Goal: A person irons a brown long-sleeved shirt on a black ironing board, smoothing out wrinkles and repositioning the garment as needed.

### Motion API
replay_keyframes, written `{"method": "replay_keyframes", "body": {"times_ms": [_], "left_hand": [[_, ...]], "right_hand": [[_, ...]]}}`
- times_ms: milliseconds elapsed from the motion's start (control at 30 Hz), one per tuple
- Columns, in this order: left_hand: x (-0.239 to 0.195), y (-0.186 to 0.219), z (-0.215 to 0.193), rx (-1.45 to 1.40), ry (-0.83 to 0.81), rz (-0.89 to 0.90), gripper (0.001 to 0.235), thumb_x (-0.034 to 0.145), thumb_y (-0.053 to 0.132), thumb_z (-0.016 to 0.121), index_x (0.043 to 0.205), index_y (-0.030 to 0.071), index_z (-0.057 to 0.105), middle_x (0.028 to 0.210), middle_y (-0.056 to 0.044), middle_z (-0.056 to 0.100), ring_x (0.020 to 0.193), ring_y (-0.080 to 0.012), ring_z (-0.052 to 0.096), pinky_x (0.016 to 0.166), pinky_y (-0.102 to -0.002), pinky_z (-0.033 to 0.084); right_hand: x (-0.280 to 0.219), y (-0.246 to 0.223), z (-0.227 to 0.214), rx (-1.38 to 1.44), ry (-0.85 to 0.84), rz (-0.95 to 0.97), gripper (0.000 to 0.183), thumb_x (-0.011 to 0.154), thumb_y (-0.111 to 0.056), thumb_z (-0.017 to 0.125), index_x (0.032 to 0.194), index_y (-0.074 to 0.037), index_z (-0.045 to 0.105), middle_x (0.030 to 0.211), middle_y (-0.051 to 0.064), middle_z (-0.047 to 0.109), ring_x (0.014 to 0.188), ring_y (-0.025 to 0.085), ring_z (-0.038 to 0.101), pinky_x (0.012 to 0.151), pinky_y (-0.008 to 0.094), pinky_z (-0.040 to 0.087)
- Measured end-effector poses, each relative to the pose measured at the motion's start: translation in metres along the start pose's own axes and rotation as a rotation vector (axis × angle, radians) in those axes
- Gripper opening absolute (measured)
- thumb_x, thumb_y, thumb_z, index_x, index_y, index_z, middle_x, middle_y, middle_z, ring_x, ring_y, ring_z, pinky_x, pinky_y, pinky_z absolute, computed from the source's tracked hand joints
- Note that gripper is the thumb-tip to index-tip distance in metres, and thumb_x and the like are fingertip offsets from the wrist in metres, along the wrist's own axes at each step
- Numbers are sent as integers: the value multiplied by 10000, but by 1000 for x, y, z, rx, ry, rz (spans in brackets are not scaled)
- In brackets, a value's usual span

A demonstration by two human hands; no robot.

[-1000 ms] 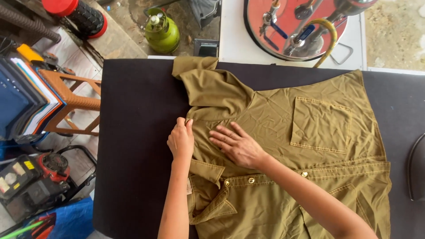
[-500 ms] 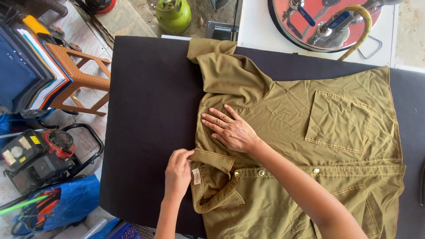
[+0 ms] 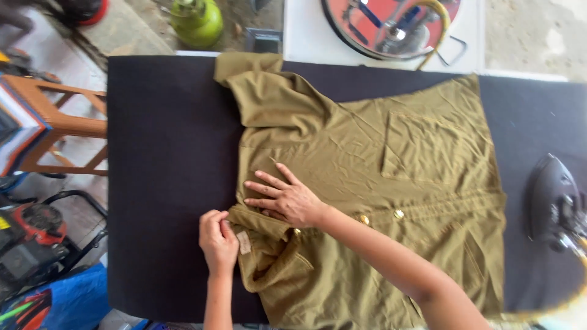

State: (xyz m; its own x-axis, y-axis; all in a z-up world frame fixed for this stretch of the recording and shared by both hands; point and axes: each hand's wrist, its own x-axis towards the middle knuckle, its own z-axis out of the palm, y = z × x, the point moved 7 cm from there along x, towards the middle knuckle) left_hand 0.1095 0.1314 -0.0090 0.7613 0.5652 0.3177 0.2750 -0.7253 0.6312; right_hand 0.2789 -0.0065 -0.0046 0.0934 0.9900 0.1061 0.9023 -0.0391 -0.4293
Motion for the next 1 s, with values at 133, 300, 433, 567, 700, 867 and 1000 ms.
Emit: {"method": "replay_keyframes", "body": {"times_ms": [133,300,433,567,700,867,1000], "left_hand": [[4,9,-2,-7,13,28,158,1091,-111,567,1165,-27,679,1173,-187,679,1067,-348,695,957,-429,588],[0,3,0,43,28,49,186,1082,-148,534,1171,-64,673,1175,-215,664,1055,-373,680,933,-448,586],[3,5,2,43,12,101,151,1129,-116,524,1176,-75,661,1163,-240,654,1062,-406,664,971,-489,567],[6,1,2,57,-10,66,243,1026,-193,548,1211,-80,657,1192,-243,644,1084,-411,658,930,-488,568],[14,50,-22,-16,-29,-53,339,1059,-198,541,1377,-95,595,1429,-287,474,1043,-361,605,944,-482,564],[-44,114,-28,259,-48,190,148,1154,44,639,1224,22,768,1264,-172,685,1154,-390,667,994,-539,499],[-90,100,-4,386,-300,43,348,1110,343,675,1385,136,727,1418,-74,674,1267,-340,651,999,-546,508]], "right_hand": [[-62,39,-49,482,210,99,384,1083,-177,649,1448,-79,712,1665,132,574,1628,349,447,1359,605,284],[-277,187,-85,-523,446,805,418,1107,-243,752,1516,-163,723,1675,103,621,1601,395,496,1299,622,322],[-421,227,-98,-345,340,1186,634,1205,-539,347,1750,-231,442,1825,87,361,1688,373,244,1314,647,138],[-476,178,-126,-504,555,1175,491,1258,-332,445,1622,-38,593,1720,222,490,1565,416,424,1233,615,287],[-481,59,-118,-658,703,1000,249,1198,-74,643,1435,-2,667,1524,293,626,1310,506,644,1078,570,474],[-544,-10,-45,-550,371,1300,515,1134,-498,580,1561,-218,648,1554,174,584,1329,415,574,1014,556,461],[-580,-1,-66,-622,431,1302,306,1147,-305,696,1370,-123,798,1528,192,667,1313,439,610,1001,570,495]]}}
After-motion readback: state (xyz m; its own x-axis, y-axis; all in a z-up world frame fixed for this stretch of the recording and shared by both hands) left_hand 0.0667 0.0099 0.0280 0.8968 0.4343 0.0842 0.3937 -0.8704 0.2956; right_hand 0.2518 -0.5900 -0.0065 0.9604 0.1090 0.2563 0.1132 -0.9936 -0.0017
